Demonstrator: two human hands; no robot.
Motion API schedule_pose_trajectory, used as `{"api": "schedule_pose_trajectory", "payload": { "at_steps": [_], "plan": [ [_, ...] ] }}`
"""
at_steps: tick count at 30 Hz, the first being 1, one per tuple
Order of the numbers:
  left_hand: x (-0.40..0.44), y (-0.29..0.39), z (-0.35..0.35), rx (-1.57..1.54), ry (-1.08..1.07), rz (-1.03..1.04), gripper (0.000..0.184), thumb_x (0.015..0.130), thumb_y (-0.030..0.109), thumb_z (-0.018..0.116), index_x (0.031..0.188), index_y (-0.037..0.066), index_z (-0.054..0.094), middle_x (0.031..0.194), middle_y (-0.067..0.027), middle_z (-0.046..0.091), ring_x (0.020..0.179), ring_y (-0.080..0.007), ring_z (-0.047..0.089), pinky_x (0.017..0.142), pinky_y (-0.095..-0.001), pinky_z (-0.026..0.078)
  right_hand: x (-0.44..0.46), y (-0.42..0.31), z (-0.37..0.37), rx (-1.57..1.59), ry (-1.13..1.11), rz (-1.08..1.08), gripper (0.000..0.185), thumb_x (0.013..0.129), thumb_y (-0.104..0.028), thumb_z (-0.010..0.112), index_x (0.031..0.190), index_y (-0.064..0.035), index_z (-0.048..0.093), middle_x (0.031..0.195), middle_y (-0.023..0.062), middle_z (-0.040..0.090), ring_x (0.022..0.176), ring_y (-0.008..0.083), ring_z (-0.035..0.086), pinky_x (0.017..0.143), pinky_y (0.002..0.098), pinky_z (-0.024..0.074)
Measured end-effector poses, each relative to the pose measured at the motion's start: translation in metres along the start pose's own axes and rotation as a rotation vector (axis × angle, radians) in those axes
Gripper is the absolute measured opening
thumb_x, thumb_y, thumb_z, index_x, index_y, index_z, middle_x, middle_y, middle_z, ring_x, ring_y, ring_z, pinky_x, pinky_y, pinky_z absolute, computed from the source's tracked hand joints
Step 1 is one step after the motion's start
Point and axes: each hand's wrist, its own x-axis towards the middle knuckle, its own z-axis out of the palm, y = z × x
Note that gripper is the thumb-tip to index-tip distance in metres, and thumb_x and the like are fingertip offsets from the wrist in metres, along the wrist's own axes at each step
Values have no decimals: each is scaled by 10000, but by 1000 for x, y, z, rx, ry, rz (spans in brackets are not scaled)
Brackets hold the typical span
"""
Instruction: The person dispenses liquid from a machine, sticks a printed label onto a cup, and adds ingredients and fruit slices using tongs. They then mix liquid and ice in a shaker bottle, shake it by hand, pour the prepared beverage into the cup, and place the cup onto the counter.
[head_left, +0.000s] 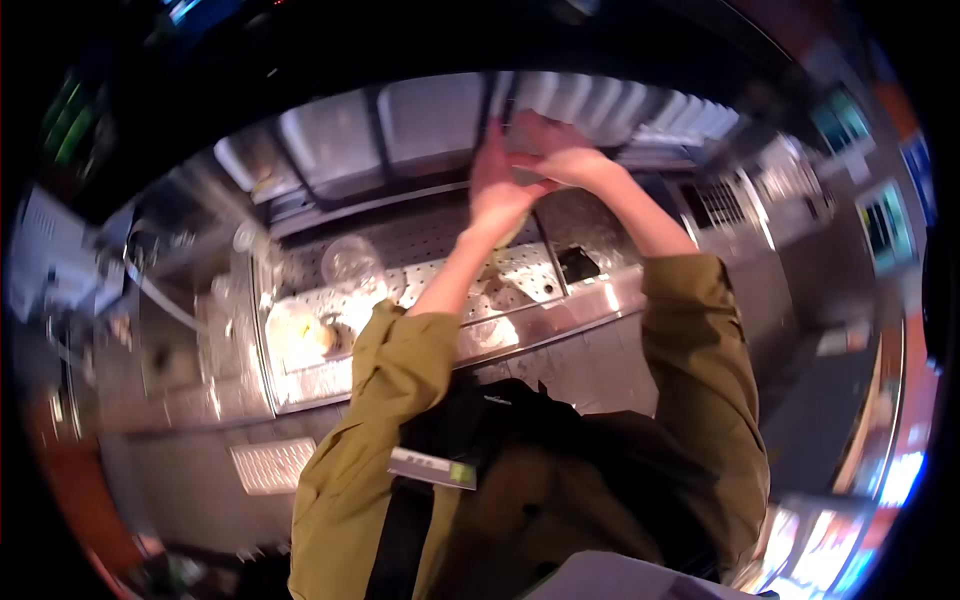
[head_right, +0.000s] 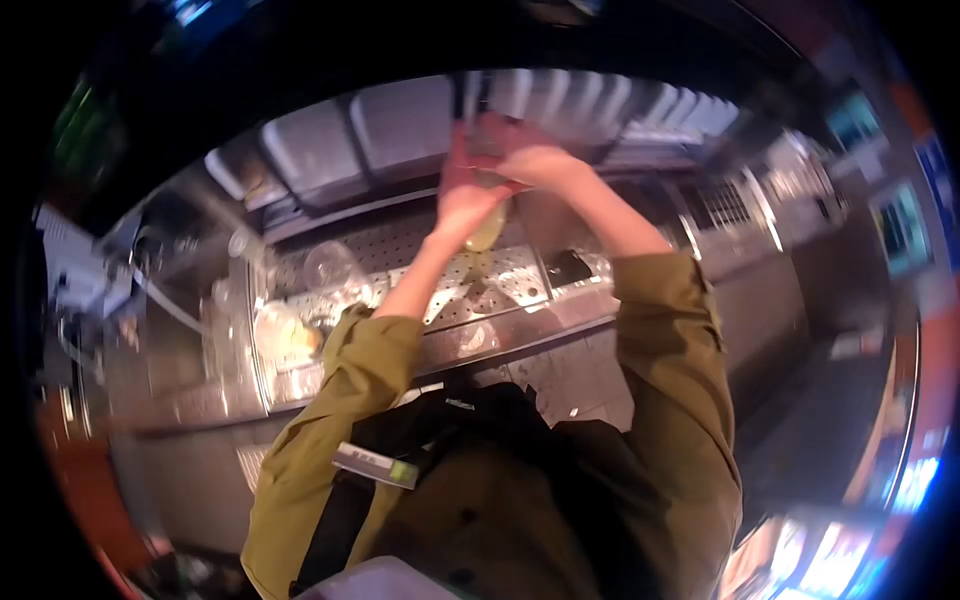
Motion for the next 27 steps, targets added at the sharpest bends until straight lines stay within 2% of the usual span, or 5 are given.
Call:
{"api": "schedule_pose_trajectory", "payload": {
  "at_steps": [12, 14, 18, 25, 27],
  "plan": [
    [-19, -17, 18, 252, 319, 58, 1034, 564, 350, 787, 1356, 31, 202, 1295, -207, 373, 1234, -345, 323, 1071, -443, 156, 31, 39, -20, 478, -387, -291, 710, 831, -427, 557, 1351, -44, 261, 1275, 174, 450, 1139, 294, 478, 960, 336, 357],
    [-38, -38, 44, -300, 730, -282, 937, 667, 475, 679, 1360, 47, 216, 1345, -182, 314, 1263, -329, 284, 1072, -465, 138, 71, 63, 4, 602, -565, -357, 816, 794, -531, 565, 1382, -80, 226, 1356, 141, 362, 1214, 257, 396, 990, 353, 327],
    [-84, -80, 75, -1737, 521, -729, 701, 867, 584, 287, 1296, 31, 317, 1321, -132, 351, 1173, -320, 408, 954, -443, 365, 58, 58, -5, 885, -1022, 135, 876, 733, -580, 583, 1390, -126, 224, 1394, 126, 286, 1255, 302, 309, 993, 497, 293],
    [-106, -133, 93, -1075, 431, -336, 616, 864, 570, 293, 1226, 94, 441, 1186, -138, 507, 1092, -314, 489, 929, -498, 390, -75, 63, -11, 821, -751, -469, 854, 674, -398, 714, 1353, -97, 293, 1401, 197, 182, 1267, 319, 276, 1034, 416, 236],
    [-146, -27, 66, -1866, 610, -517, 560, 867, 535, 353, 1195, 95, 465, 1139, -125, 537, 1049, -299, 515, 899, -477, 420, -121, 60, -15, 843, -670, -600, 897, 620, -367, 765, 1344, -92, 314, 1415, 206, 132, 1287, 344, 237, 1038, 431, 220]
  ]
}}
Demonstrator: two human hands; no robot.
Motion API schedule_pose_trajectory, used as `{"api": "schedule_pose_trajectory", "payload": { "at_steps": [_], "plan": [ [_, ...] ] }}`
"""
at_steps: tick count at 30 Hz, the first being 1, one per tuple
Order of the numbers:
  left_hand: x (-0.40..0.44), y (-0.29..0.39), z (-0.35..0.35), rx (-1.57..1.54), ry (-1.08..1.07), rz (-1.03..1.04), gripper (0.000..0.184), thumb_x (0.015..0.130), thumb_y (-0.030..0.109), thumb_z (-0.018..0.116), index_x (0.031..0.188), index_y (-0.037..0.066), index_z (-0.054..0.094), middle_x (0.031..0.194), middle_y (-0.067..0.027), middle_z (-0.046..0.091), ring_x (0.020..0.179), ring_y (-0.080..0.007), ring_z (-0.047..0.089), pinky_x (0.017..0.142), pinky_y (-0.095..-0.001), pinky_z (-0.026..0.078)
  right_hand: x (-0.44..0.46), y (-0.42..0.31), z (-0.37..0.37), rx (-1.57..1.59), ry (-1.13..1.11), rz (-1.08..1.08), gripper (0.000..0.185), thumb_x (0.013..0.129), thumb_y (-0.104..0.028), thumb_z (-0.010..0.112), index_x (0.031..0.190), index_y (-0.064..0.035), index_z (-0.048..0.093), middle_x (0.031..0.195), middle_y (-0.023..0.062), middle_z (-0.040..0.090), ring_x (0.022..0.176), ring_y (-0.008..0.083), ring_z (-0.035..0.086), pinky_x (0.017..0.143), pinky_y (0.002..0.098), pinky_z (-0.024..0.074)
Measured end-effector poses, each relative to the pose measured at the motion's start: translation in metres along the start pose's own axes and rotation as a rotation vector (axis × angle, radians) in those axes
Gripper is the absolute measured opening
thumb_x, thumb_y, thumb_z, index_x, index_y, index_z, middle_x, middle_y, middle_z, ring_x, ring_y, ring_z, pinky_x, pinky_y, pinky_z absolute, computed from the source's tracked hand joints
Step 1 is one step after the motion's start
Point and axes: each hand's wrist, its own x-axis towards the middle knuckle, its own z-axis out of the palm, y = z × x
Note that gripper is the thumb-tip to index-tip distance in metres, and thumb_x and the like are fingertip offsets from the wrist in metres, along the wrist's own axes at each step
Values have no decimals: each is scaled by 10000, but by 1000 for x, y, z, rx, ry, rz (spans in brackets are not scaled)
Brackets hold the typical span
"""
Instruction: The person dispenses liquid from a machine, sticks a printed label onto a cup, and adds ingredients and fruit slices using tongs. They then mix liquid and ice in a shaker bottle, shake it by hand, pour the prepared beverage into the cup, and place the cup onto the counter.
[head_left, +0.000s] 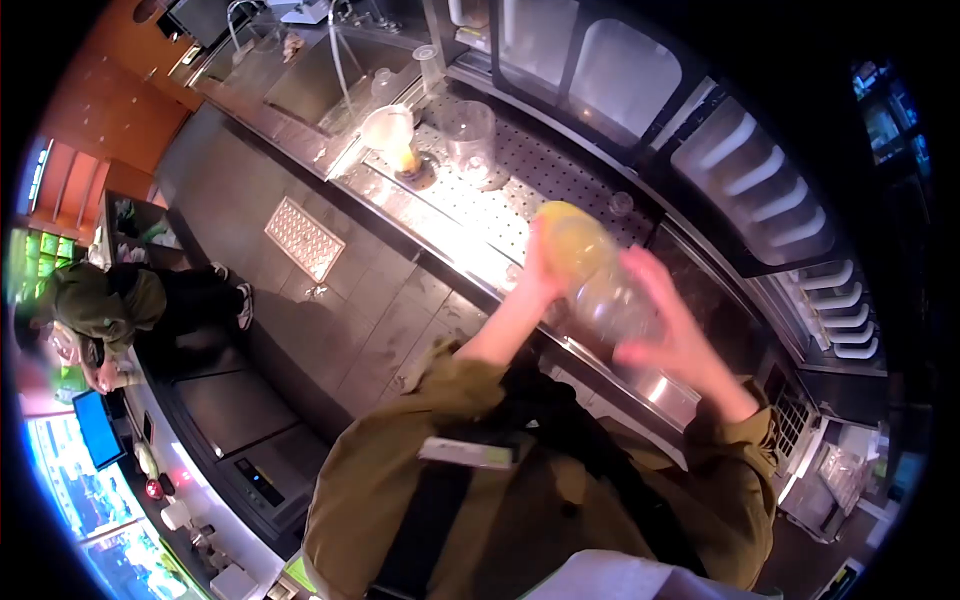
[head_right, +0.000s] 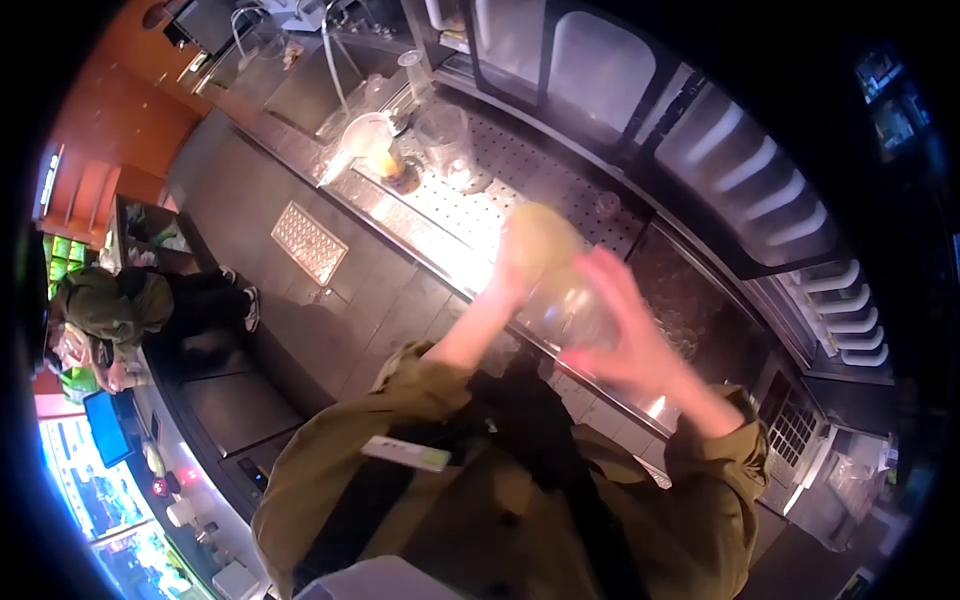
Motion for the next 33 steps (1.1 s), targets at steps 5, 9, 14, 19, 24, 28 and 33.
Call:
{"api": "schedule_pose_trajectory", "payload": {
  "at_steps": [5, 9, 14, 19, 24, 28, 33],
  "plan": [
    [-175, 52, 116, 697, 13, 791, 799, 743, 634, 526, 1299, 87, 355, 1200, -142, 481, 1078, -282, 485, 918, -443, 409, 22, 23, 105, 141, -13, -1007, 754, 634, -350, 774, 1277, -199, 412, 1402, 275, 134, 1262, 514, 174, 966, 585, 275],
    [-218, 107, 162, 913, -930, 844, 969, 667, 592, 636, 1374, 70, 226, 1320, -194, 355, 1180, -348, 408, 988, -451, 359, 97, 16, 180, 126, 9, -1401, 737, 682, -344, 723, 1296, -152, 363, 1409, 255, 123, 1258, 492, 199, 980, 588, 261],
    [-287, 151, 188, 1066, 128, 1288, 748, 784, 505, 527, 1333, 48, 306, 1260, -219, 423, 1082, -374, 490, 902, -455, 433, 107, -47, 233, 11, 81, -1435, 414, 781, -334, 615, 1156, -207, 492, 1355, 287, 215, 1205, 563, 239, 919, 673, 272],
    [-309, 180, 216, 849, -84, 912, 603, 816, 499, 459, 1183, 22, 427, 1032, -247, 562, 866, -370, 584, 777, -432, 489, 121, -137, 261, 258, 345, -1266, 555, 769, -439, 566, 1205, -107, 480, 1364, 265, 224, 1240, 529, 203, 960, 667, 196],
    [-299, 183, 189, 739, -1009, 536, 747, 768, 544, 478, 1355, 110, 319, 1331, -282, 318, 1115, -403, 456, 875, -457, 435, 79, -125, 269, -140, 485, -1478, 662, 631, -314, 679, 1227, -108, 479, 1375, 297, 186, 1251, 527, 190, 980, 579, 255],
    [-294, 181, 212, 872, -261, 720, 698, 787, 526, 467, 1283, 43, 378, 1176, -231, 484, 974, -370, 543, 823, -442, 466, 63, -137, 276, -56, 587, -1201, 631, 612, -221, 684, 1206, -143, 484, 1365, 263, 231, 1224, 524, 251, 957, 566, 318],
    [-277, 124, 239, 988, -139, 798, 555, 804, 483, 509, 1121, 27, 516, 1049, -154, 570, 854, -239, 591, 702, -378, 499, 64, -148, 272, -20, 767, -1081, 533, 642, -210, 666, 1150, -149, 515, 1365, 250, 237, 1246, 511, 222, 971, 572, 308]
  ]
}}
